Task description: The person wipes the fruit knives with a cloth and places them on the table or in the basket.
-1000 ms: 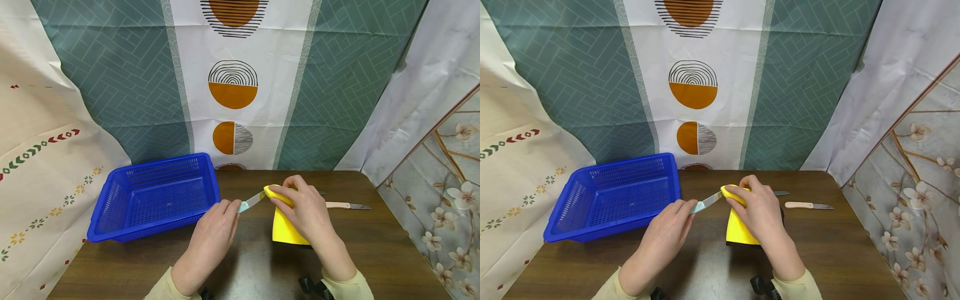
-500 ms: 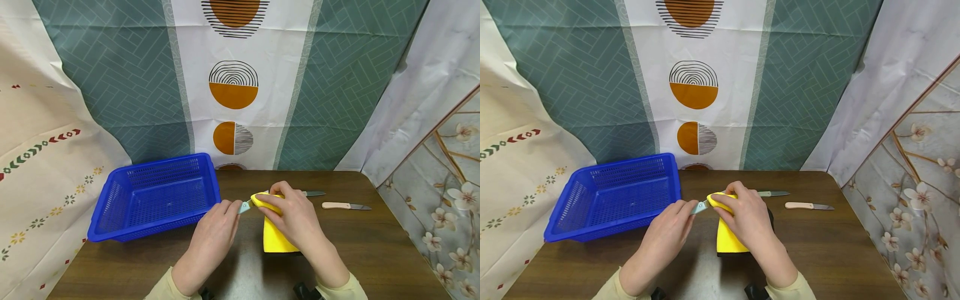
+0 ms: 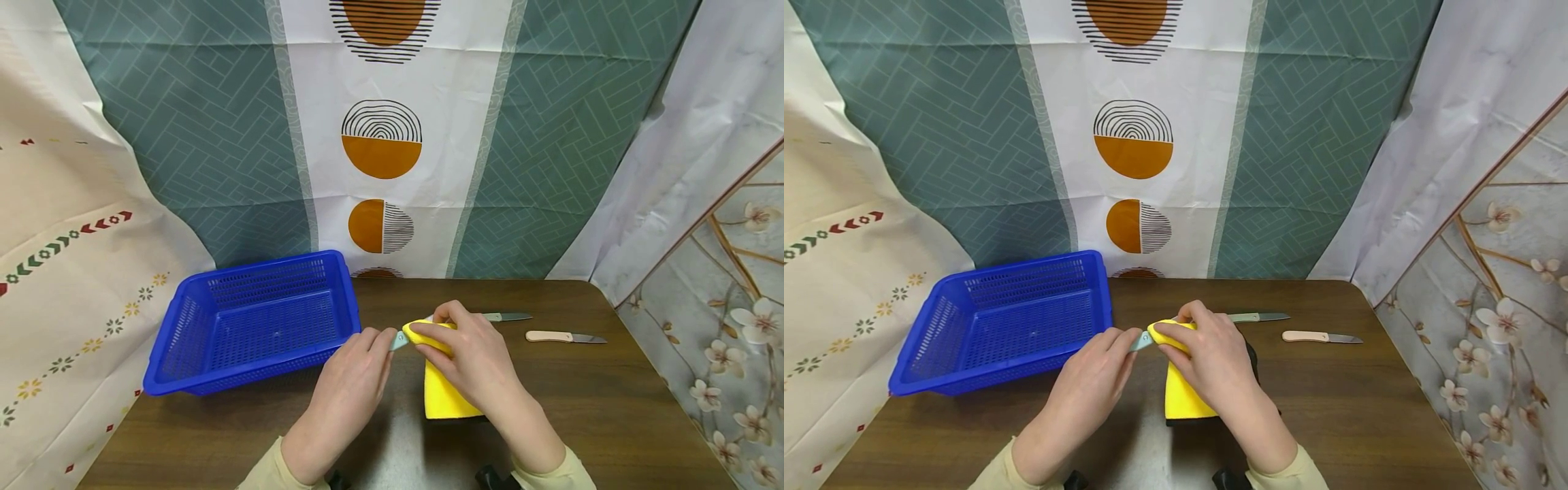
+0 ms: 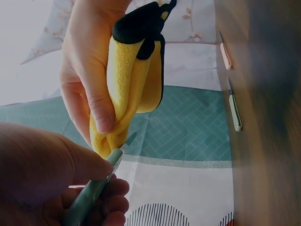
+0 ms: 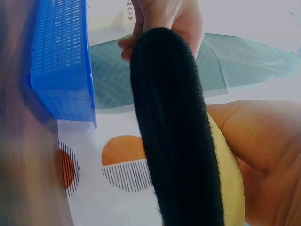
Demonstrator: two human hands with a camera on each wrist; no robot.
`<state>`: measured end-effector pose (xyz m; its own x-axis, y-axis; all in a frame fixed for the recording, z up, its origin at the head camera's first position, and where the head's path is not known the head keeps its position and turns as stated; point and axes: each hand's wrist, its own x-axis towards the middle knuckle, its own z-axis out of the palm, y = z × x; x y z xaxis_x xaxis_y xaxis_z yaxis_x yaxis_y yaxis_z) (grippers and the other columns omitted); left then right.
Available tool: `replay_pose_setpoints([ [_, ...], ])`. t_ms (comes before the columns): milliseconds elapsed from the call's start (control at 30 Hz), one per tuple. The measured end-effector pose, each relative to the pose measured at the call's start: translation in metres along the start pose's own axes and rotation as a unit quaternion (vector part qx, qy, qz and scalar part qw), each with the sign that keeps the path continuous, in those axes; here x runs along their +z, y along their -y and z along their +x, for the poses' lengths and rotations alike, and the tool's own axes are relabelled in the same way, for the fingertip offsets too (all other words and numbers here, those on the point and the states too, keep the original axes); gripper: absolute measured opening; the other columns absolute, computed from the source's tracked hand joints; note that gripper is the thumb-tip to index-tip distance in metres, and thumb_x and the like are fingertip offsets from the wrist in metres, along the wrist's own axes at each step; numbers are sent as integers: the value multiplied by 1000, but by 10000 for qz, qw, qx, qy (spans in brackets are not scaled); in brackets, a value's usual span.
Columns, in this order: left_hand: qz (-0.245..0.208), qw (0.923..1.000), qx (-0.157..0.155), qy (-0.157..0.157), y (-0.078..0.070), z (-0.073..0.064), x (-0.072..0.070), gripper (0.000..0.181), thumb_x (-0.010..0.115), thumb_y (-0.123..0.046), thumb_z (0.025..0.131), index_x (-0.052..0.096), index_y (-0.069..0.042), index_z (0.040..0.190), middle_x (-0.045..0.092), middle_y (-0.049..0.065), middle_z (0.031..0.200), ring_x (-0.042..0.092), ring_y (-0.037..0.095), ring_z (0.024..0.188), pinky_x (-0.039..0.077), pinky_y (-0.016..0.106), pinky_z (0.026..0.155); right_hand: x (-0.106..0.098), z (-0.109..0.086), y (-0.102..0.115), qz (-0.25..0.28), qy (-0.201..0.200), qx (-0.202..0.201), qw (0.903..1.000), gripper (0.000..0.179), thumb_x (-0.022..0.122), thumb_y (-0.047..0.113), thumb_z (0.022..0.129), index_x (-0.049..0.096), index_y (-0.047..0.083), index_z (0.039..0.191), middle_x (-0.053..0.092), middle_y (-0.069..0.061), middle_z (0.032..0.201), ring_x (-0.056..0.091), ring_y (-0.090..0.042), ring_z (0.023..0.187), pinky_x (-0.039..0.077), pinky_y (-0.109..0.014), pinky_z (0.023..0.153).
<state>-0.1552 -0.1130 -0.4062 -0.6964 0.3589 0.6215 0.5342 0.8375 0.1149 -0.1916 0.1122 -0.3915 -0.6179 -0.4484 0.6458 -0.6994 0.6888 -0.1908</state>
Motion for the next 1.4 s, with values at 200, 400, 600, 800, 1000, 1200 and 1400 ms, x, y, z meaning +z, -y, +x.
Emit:
replay_pose_setpoints([
  [200,5,10000,-2,-2,0,0,0,32,86,-6,96,71,-3,125,67,5,96,61,19,76,56,31,64,0,0,-1,-23,2,38,10000,37,99,21,85,87,23,121,63,-1,111,64,-20,88,54,-43,78],
  [400,54,10000,35,-22,0,0,0,32,87,-6,95,71,-4,123,67,5,95,60,20,74,54,31,62,0,0,-4,-39,-1,156,9999,38,99,21,85,87,22,122,64,-1,111,63,-20,87,54,-43,77],
  [600,104,9999,59,-55,0,0,1,32,86,-6,96,70,-4,123,66,5,94,60,20,74,53,32,61,0,0,-8,-86,-6,234,9997,39,98,21,86,86,23,122,63,0,110,61,-19,83,53,-42,76],
  [800,87,10000,30,-31,0,1,0,33,87,-6,95,71,-4,124,66,5,94,59,19,73,52,31,59,-2,-1,-12,-103,45,421,9991,40,98,21,86,86,23,124,62,0,110,59,-20,81,51,-41,73],
  [1000,136,9998,66,-88,1,1,0,32,86,-6,95,71,-5,123,65,4,93,59,19,73,52,32,59,-5,-1,-17,-157,112,636,9978,40,97,21,87,86,23,125,61,-1,111,59,-26,82,52,-42,69],
  [1200,170,9996,140,-200,1,1,1,33,86,-6,94,70,-5,123,65,4,93,59,19,72,51,32,58,-7,-1,-22,-173,144,805,9965,41,97,21,87,85,23,126,62,-1,111,59,-28,81,52,-42,67],
  [1400,175,9993,206,-269,2,0,2,34,87,-5,94,70,-5,123,65,4,92,59,20,71,50,32,57,-8,-2,-26,-155,164,976,9950,41,97,21,88,85,23,127,62,-2,113,59,-30,82,51,-42,68],
])
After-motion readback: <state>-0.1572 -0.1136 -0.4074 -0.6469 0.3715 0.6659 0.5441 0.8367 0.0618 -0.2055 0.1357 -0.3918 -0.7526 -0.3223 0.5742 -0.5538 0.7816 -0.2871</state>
